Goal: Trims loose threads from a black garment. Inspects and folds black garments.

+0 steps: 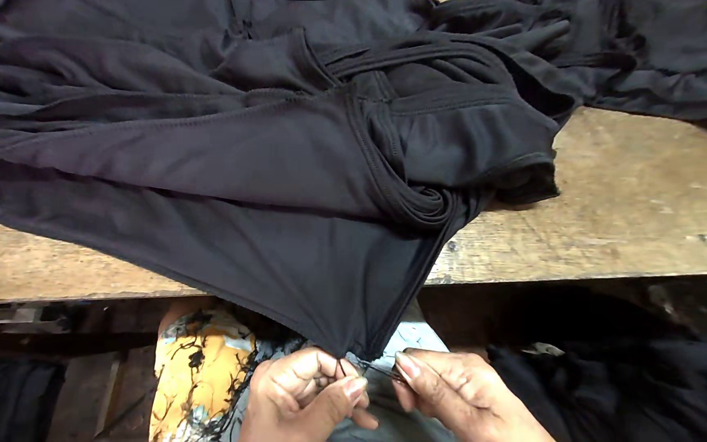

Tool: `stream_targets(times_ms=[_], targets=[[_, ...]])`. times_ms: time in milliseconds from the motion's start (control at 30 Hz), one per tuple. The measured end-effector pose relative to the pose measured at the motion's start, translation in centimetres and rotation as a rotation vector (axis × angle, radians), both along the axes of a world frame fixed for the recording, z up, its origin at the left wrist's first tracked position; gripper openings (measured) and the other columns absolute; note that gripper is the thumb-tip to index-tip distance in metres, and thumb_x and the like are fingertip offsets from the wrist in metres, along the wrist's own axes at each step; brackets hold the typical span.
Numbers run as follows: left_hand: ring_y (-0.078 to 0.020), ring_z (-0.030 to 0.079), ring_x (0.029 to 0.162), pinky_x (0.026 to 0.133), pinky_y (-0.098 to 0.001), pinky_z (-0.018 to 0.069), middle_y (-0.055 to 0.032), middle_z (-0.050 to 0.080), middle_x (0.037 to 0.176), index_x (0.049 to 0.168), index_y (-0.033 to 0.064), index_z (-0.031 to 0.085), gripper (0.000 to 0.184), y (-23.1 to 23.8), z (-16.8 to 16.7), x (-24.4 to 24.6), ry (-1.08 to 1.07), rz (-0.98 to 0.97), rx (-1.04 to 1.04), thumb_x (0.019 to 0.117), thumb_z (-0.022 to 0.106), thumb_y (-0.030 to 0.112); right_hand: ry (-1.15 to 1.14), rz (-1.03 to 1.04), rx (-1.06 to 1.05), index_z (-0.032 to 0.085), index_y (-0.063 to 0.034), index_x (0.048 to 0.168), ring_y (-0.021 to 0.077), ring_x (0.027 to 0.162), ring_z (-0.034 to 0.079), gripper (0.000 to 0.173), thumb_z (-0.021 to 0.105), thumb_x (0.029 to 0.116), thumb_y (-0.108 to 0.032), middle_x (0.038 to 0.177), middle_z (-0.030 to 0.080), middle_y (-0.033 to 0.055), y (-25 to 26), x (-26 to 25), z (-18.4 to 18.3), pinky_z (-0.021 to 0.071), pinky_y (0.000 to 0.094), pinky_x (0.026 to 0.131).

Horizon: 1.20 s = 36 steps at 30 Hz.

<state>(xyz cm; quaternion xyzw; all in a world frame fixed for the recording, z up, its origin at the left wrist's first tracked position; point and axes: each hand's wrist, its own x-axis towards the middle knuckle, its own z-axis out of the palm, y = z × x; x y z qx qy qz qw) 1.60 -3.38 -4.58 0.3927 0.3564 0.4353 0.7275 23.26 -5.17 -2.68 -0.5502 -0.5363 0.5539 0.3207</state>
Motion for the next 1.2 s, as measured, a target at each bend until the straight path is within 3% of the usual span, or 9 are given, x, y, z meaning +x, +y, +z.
stream_targets(times_ms=[200,267,467,633,767,833,967,1100,1200], targets=[[-0.0176,0.075,0.075,0.072,-0.0376,0.0659,-0.0071,0.074,0.089,0.095,-0.0005,0.07,0.003,0.0,-0.1,-0.1,-0.001,-0.021,0.005,0.096,0.066,0.0,0.251,0.057,-0.158,0.069,-0.0082,0.092,-0.0053,0.052,0.036,0.035,0.043,0.1109,-0.022,0.064,0.046,-0.0119,0.1,0.8,0.2,0.0287,0.0136,0.047],[-0.0174,0.074,0.075,0.073,-0.0377,0.0659,-0.007,0.074,0.089,0.095,-0.0006,0.069,0.003,0.0,-0.1,-0.2,0.003,-0.026,0.01,0.0963,0.067,0.001,0.297,0.018,-0.202,0.07,-0.0086,0.091,-0.0054,0.05,0.035,0.034,0.044,0.1103,-0.021,0.062,0.045,-0.0127,0.0,0.5,0.3,0.028,0.0135,0.046],[-0.0183,0.075,0.075,0.072,-0.0383,0.0661,-0.0074,0.074,0.089,0.096,-0.0006,0.069,0.003,0.0,-0.4,-0.6,0.028,-0.056,0.027,0.0963,0.067,0.001,0.163,-0.019,-0.097,0.066,-0.0086,0.079,-0.0062,0.051,0.036,0.036,0.048,0.109,-0.017,0.061,0.047,-0.0114,-0.3,0.2,-0.3,0.028,0.0135,0.046],[-0.018,0.074,0.077,0.074,-0.0386,0.0654,-0.0078,0.072,0.092,0.098,0.0001,0.069,0.003,0.3,-0.8,-1.2,0.035,-0.072,0.011,0.0957,0.067,0.002,0.237,0.039,-0.273,0.071,-0.0076,0.092,-0.005,0.05,0.035,0.037,0.041,0.1107,-0.019,0.06,0.045,-0.0127,-1.0,1.6,-0.8,0.0278,0.0145,0.047],[-0.0309,0.071,0.103,0.082,-0.0479,0.0635,-0.0179,0.068,0.117,0.123,-0.0059,0.059,0.034,1.1,-0.9,-0.5,-0.059,-0.101,-0.094,0.0926,0.066,0.006,0.296,0.018,-0.32,0.071,-0.0077,0.095,-0.0037,0.049,0.035,0.038,0.038,0.1105,-0.018,0.06,0.044,-0.0125,-1.3,1.9,-0.8,0.0287,0.0153,0.046],[-0.0344,0.069,0.11,0.087,-0.0506,0.0618,-0.0222,0.067,0.122,0.122,-0.0052,0.059,0.039,1.7,-0.9,0.0,-0.131,-0.064,-0.142,0.0917,0.072,0.015,0.295,0.001,-0.311,0.071,-0.0076,0.095,-0.0033,0.048,0.035,0.038,0.039,0.1107,-0.019,0.06,0.044,-0.0121,-1.2,2.0,-0.8,0.0289,0.0154,0.045],[-0.0269,0.074,0.098,0.082,-0.0445,0.0638,-0.0163,0.073,0.108,0.105,0.0028,0.068,0.034,2.7,0.3,1.0,-0.142,-0.046,-0.255,0.0901,0.079,0.032,0.314,-0.015,-0.308,0.071,-0.0077,0.096,-0.0037,0.049,0.037,0.038,0.039,0.1107,-0.021,0.06,0.045,-0.0125,-1.1,2.0,-0.5,0.0299,0.0148,0.046],[-0.0181,0.071,0.069,0.068,-0.0376,0.0648,-0.0108,0.071,0.08,0.088,-0.0013,0.073,0.01,3.5,1.0,2.1,-0.172,0.016,-0.418,0.0952,0.069,0.006,0.32,-0.018,-0.3,0.072,-0.0079,0.096,-0.0039,0.049,0.037,0.038,0.039,0.1105,-0.021,0.06,0.046,-0.0129,-1.2,2.5,-0.4,0.0303,0.0151,0.046],[-0.0154,0.071,0.064,0.065,-0.0343,0.0646,-0.0096,0.072,0.077,0.089,-0.0015,0.073,0.005,3.2,0.8,1.7,-0.148,0.006,-0.377,0.0923,0.072,0.002,0.337,-0.016,-0.3,0.072,-0.0081,0.097,-0.0046,0.05,0.038,0.038,0.039,0.1105,-0.02,0.061,0.047,-0.0132,-1.3,3.0,-0.3,0.0299,0.0144,0.046]])
